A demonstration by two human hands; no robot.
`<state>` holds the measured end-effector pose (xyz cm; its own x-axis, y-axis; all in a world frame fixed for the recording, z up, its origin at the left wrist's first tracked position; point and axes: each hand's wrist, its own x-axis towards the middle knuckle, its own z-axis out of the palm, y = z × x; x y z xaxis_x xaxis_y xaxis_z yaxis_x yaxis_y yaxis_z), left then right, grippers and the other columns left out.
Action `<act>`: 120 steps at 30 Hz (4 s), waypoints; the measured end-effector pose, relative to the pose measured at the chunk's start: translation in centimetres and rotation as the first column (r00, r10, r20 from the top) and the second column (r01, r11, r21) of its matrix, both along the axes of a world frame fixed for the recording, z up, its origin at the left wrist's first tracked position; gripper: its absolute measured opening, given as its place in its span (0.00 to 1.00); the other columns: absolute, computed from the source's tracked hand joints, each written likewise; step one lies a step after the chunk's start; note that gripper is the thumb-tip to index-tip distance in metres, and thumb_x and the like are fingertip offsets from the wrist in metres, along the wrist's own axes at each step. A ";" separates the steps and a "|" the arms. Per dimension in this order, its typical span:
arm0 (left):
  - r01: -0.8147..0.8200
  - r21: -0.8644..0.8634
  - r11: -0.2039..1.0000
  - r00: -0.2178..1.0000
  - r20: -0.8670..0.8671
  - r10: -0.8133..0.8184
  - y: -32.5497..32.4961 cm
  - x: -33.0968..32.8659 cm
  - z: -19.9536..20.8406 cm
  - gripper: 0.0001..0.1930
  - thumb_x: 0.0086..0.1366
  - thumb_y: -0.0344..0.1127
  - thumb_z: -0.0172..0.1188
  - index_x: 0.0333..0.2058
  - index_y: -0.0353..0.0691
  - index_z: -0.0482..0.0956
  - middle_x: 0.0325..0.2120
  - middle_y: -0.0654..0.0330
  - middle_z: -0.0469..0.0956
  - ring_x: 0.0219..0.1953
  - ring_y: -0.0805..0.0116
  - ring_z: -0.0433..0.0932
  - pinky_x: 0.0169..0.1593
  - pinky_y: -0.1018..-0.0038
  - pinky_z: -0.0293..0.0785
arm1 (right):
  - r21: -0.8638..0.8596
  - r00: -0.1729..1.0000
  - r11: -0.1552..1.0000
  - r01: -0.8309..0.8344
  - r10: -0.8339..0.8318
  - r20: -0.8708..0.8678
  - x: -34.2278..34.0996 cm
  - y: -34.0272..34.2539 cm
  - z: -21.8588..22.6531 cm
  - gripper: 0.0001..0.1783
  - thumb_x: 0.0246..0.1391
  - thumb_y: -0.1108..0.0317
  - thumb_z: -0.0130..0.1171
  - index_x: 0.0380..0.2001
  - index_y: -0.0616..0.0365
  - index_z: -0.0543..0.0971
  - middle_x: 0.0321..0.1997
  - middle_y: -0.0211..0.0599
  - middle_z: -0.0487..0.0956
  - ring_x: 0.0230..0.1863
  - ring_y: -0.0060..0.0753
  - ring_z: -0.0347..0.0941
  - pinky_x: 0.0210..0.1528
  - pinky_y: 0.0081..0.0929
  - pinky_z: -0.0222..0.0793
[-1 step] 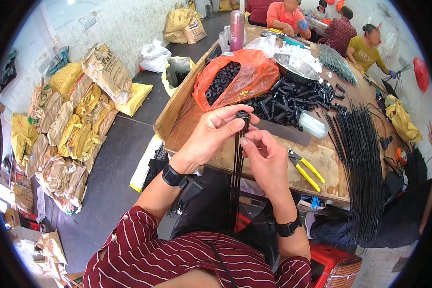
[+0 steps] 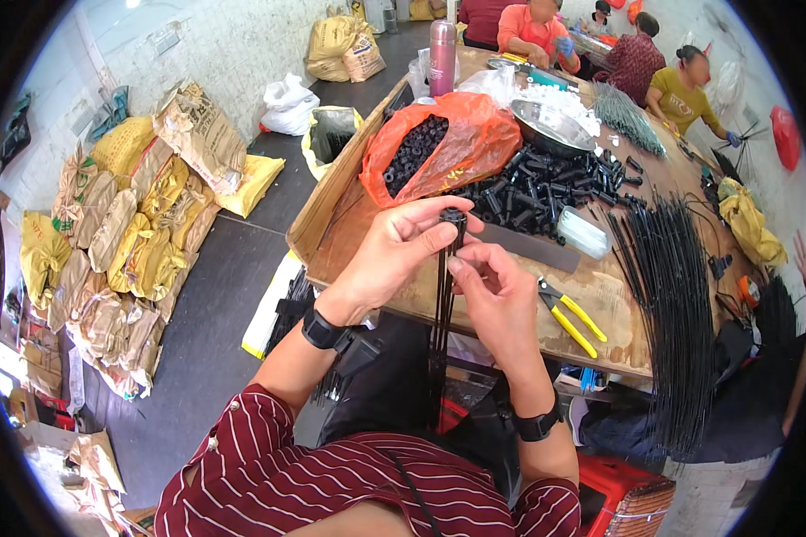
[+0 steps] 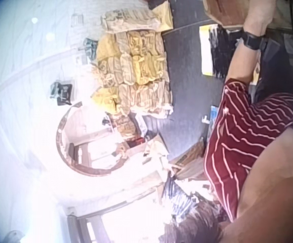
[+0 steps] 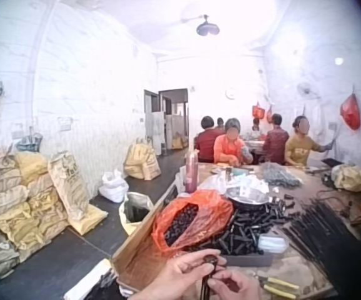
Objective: Assembling umbrella ribs by attaching plastic connectors and securing them with metal wire using pliers.
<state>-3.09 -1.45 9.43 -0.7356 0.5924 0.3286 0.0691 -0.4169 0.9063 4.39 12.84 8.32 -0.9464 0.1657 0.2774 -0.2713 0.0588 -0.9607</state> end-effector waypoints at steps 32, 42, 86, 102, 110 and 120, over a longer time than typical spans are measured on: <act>0.133 0.250 0.959 0.974 0.144 -0.172 0.0 -0.1 -1.1 0.17 0.63 0.34 0.59 0.49 0.37 0.71 0.33 0.60 0.73 0.44 0.65 0.75 0.54 0.68 0.69 | 0.221 0.993 0.970 0.097 -0.081 -0.081 0.8 -1.2 -0.4 0.06 0.49 0.77 0.63 0.30 0.63 0.76 0.25 0.27 0.76 0.27 0.14 0.72 0.30 0.16 0.69; -0.057 0.100 0.993 0.997 0.066 0.050 1.0 0.3 -0.6 0.18 0.60 0.28 0.61 0.50 0.37 0.72 0.34 0.59 0.78 0.39 0.73 0.77 0.46 0.75 0.74 | 0.245 0.987 0.959 0.145 -0.123 -0.100 1.2 -1.7 -1.6 0.10 0.61 0.71 0.50 0.42 0.66 0.72 0.31 0.34 0.77 0.34 0.21 0.73 0.38 0.19 0.68; -0.344 0.029 0.938 0.934 -0.093 0.346 6.4 3.8 -0.4 0.13 0.63 0.21 0.51 0.47 0.32 0.70 0.25 0.66 0.72 0.26 0.83 0.68 0.29 0.83 0.66 | 0.779 0.893 0.485 0.398 -0.009 -0.450 1.7 4.1 6.8 0.10 0.45 0.71 0.61 0.32 0.63 0.76 0.30 0.41 0.76 0.33 0.42 0.74 0.35 0.34 0.70; -0.024 0.032 0.999 0.997 0.072 0.021 5.3 2.9 1.3 0.20 0.72 0.44 0.42 0.51 0.33 0.69 0.28 0.66 0.71 0.26 0.81 0.65 0.31 0.83 0.62 | 0.673 0.954 0.733 0.094 -0.260 0.150 2.5 12.3 2.5 0.17 0.54 0.61 0.58 0.40 0.65 0.77 0.34 0.42 0.80 0.29 0.35 0.76 0.35 0.30 0.72; -0.023 0.109 0.994 0.991 0.133 0.009 6.6 1.1 -0.2 0.16 0.70 0.39 0.49 0.49 0.36 0.72 0.27 0.67 0.73 0.26 0.82 0.65 0.30 0.84 0.62 | 0.982 0.937 0.054 0.182 -0.311 -0.157 4.5 16.0 -9.3 0.24 0.50 0.60 0.61 0.48 0.60 0.73 0.42 0.51 0.74 0.43 0.53 0.70 0.44 0.41 0.67; 0.030 0.104 0.994 0.971 0.233 -0.054 6.0 0.5 -0.2 0.18 0.67 0.42 0.53 0.50 0.36 0.73 0.34 0.61 0.78 0.26 0.79 0.68 0.32 0.83 0.65 | 0.491 0.952 0.871 0.026 -0.172 0.254 3.8 10.9 0.2 0.18 0.60 0.61 0.54 0.48 0.61 0.75 0.24 0.32 0.75 0.26 0.19 0.68 0.29 0.22 0.63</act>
<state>-2.63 4.59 9.19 -0.7744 0.5976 0.2077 -0.1603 -0.5030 0.8493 8.16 23.77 8.57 -0.9812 0.1792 0.0716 0.0374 0.5407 -0.8404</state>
